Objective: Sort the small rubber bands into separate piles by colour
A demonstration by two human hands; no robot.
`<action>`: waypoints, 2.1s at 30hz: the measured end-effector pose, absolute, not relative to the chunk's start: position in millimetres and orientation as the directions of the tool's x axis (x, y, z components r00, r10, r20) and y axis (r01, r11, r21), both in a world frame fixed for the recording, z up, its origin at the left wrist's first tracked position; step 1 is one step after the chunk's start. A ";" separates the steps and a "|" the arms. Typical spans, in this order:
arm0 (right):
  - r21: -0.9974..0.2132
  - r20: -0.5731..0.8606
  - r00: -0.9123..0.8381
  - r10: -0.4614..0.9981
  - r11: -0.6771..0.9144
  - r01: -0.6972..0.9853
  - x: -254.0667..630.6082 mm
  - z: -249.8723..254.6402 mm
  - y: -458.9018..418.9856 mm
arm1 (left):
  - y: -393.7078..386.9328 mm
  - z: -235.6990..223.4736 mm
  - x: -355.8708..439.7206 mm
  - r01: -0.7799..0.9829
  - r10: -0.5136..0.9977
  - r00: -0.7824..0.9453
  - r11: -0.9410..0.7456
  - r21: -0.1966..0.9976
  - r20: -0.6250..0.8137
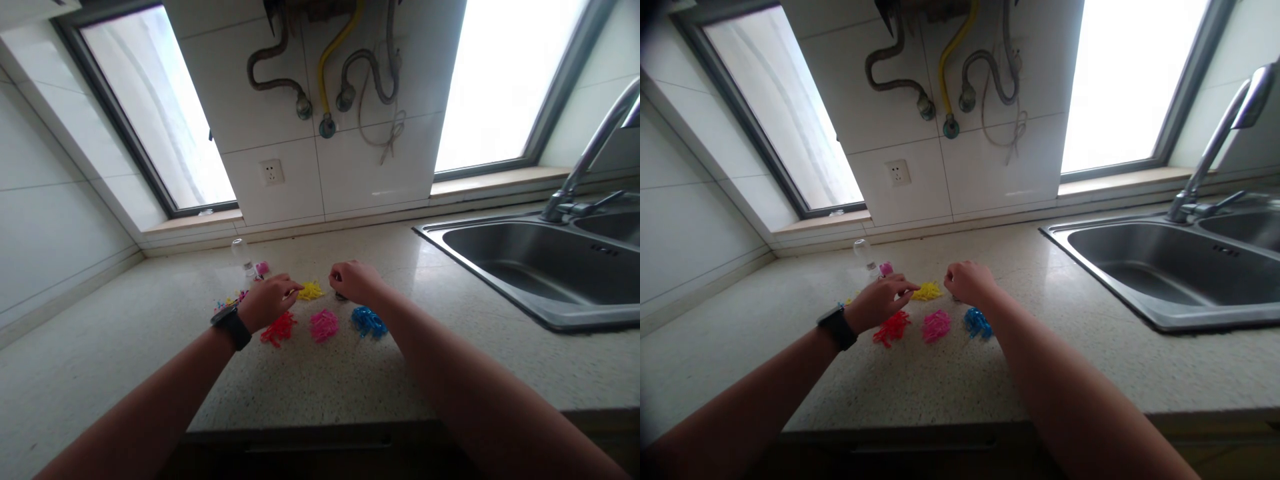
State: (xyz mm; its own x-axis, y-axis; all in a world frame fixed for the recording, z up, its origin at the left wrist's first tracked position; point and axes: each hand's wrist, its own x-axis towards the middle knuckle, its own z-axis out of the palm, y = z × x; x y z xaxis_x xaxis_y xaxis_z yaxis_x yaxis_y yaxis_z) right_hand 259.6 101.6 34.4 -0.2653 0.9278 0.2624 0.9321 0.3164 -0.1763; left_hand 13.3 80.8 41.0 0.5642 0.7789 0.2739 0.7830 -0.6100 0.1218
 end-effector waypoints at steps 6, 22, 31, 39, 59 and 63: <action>-0.173 0.260 -0.286 0.922 0.336 0.926 255.9 35.6 97.3 | 13.8 28.4 3.7 0.626 0.668 0.717 -0.742 0.240 0.200; -0.264 0.330 -0.359 0.873 0.450 0.853 239.1 30.7 90.8 | -28.4 3.5 10.6 0.412 0.426 0.874 -0.905 0.109 0.235; -0.311 0.320 -0.502 0.803 0.590 0.745 193.4 37.1 83.5 | -24.5 3.9 10.7 0.389 0.397 0.884 -0.917 0.085 0.247; -0.168 0.191 -0.672 0.716 0.698 0.696 124.3 38.4 101.4 | -23.6 -0.8 9.6 0.382 0.393 0.883 -0.919 0.092 0.258; 0.113 0.172 -0.733 0.658 0.726 0.678 86.3 30.8 112.7 | -22.1 -0.5 9.1 0.347 0.355 0.901 -0.935 0.078 0.251; 0.122 0.176 -0.704 0.688 0.695 0.709 104.3 37.1 111.8 | -23.1 1.5 9.3 0.355 0.357 0.902 -0.933 0.051 0.244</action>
